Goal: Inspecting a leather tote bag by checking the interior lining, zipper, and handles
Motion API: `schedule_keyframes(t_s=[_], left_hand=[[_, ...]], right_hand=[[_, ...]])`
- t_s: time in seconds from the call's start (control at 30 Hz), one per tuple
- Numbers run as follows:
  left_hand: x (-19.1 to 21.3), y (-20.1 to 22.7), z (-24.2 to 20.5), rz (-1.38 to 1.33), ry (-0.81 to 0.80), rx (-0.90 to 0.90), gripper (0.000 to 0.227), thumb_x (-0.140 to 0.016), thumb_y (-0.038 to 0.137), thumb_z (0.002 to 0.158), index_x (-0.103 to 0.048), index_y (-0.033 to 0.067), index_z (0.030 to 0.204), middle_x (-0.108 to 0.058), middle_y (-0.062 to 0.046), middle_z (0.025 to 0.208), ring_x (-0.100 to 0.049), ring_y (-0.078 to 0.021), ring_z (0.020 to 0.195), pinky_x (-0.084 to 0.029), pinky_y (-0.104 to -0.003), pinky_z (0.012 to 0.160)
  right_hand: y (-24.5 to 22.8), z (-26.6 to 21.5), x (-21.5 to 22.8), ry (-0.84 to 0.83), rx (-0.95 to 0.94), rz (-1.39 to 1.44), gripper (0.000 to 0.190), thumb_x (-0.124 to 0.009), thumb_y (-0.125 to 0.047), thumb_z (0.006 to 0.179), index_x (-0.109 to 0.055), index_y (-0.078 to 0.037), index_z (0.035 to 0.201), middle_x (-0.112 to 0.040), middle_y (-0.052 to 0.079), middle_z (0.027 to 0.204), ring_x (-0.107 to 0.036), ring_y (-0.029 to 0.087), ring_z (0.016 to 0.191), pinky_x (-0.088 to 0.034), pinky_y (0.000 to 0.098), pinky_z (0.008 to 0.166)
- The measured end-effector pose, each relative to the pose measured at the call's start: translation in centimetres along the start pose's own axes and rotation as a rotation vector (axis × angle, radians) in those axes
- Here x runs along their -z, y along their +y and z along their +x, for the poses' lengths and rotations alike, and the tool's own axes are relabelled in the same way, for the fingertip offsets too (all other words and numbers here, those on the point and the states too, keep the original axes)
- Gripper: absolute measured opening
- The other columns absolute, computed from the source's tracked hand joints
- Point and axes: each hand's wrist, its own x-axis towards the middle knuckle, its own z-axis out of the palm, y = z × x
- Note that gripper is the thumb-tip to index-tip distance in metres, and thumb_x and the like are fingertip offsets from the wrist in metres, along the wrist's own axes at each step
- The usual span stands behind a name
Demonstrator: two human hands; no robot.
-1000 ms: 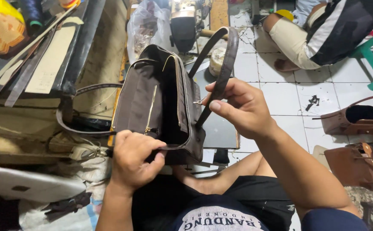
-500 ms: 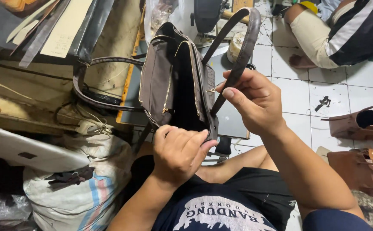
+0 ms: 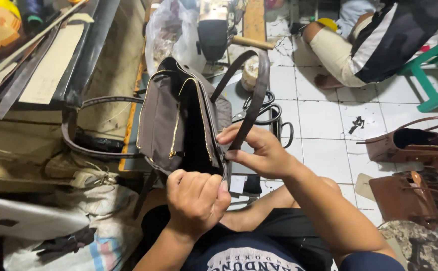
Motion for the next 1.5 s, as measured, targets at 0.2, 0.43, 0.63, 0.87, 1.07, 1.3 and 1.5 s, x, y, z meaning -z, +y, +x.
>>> schedule_keyframes(t_s=[0.2, 0.43, 0.63, 0.87, 1.07, 1.3, 1.5], left_hand=[[0.5, -0.7, -0.3, -0.007, -0.009, -0.013, 0.027, -0.060, 0.037, 0.098, -0.065, 0.0124, 0.089, -0.064, -0.001, 0.079, -0.058, -0.0209, 0.066, -0.041, -0.041, 0.070], [1.8, -1.7, -1.4, -0.027, -0.035, -0.053, 0.015, -0.059, 0.021, 0.095, -0.064, 0.0099, 0.086, -0.062, 0.000, 0.077, -0.052, -0.0209, 0.061, -0.037, -0.038, 0.071], [2.2, -2.8, -1.6, -0.099, -0.057, -0.138, 0.018, -0.058, 0.023, 0.093, -0.061, 0.0118, 0.079, -0.058, -0.001, 0.070, -0.047, -0.0218, 0.058, -0.035, -0.039, 0.065], [3.0, -2.8, -1.9, -0.124, -0.128, -0.159, 0.019, -0.057, 0.023, 0.097, -0.063, 0.0104, 0.084, -0.054, -0.001, 0.068, -0.045, -0.0224, 0.056, -0.036, -0.038, 0.065], [3.3, -3.4, -1.4, -0.184, -0.141, -0.205, 0.022, -0.055, 0.023, 0.095, -0.062, 0.0119, 0.078, -0.052, -0.001, 0.066, -0.044, -0.0226, 0.056, -0.036, -0.037, 0.062], [3.8, -3.8, -1.6, -0.252, -0.124, -0.154, 0.019, -0.059, 0.025, 0.096, -0.066, 0.0085, 0.089, -0.066, 0.000, 0.077, -0.054, -0.0191, 0.062, -0.039, -0.038, 0.065], [3.8, -4.3, -1.2, -0.238, -0.160, -0.182, 0.015, -0.059, 0.024, 0.096, -0.069, 0.0131, 0.092, -0.068, 0.004, 0.085, -0.063, -0.0163, 0.074, -0.043, -0.041, 0.088]], right_hand=[[-1.1, -0.5, -0.4, 0.099, 0.034, 0.010, 0.009, -0.064, -0.012, 0.100, -0.064, -0.005, 0.106, -0.071, 0.012, 0.108, -0.072, 0.026, 0.104, -0.059, 0.0352, 0.094], [-2.5, -1.5, -1.7, 0.087, 0.131, 0.023, 0.018, -0.070, -0.002, 0.096, -0.062, -0.004, 0.112, -0.071, 0.014, 0.107, -0.072, 0.029, 0.104, -0.063, 0.0389, 0.094], [-2.5, -1.0, -1.6, -0.026, 0.188, 0.012, 0.024, -0.074, -0.011, 0.096, -0.065, -0.003, 0.116, -0.070, 0.020, 0.120, -0.073, 0.031, 0.109, -0.062, 0.0402, 0.099], [-1.8, -0.5, -0.8, -0.236, 0.149, 0.139, 0.040, -0.081, -0.011, 0.093, -0.065, -0.009, 0.130, -0.063, 0.015, 0.137, -0.066, 0.027, 0.126, -0.058, 0.0398, 0.109], [-2.5, 0.6, -1.2, -0.319, 0.199, 0.070, 0.029, -0.072, -0.016, 0.099, -0.064, -0.007, 0.124, -0.057, 0.015, 0.122, -0.065, 0.028, 0.108, -0.057, 0.0382, 0.095], [-5.5, 1.1, -0.7, -0.254, 0.327, -0.248, 0.019, -0.060, -0.025, 0.104, -0.063, -0.006, 0.103, -0.058, 0.009, 0.102, -0.064, 0.026, 0.089, -0.052, 0.0404, 0.082], [-6.3, 0.0, -1.1, -0.154, 0.326, -0.381, 0.017, -0.064, -0.024, 0.102, -0.064, -0.007, 0.097, -0.058, 0.007, 0.090, -0.058, 0.023, 0.073, -0.041, 0.0376, 0.068]])
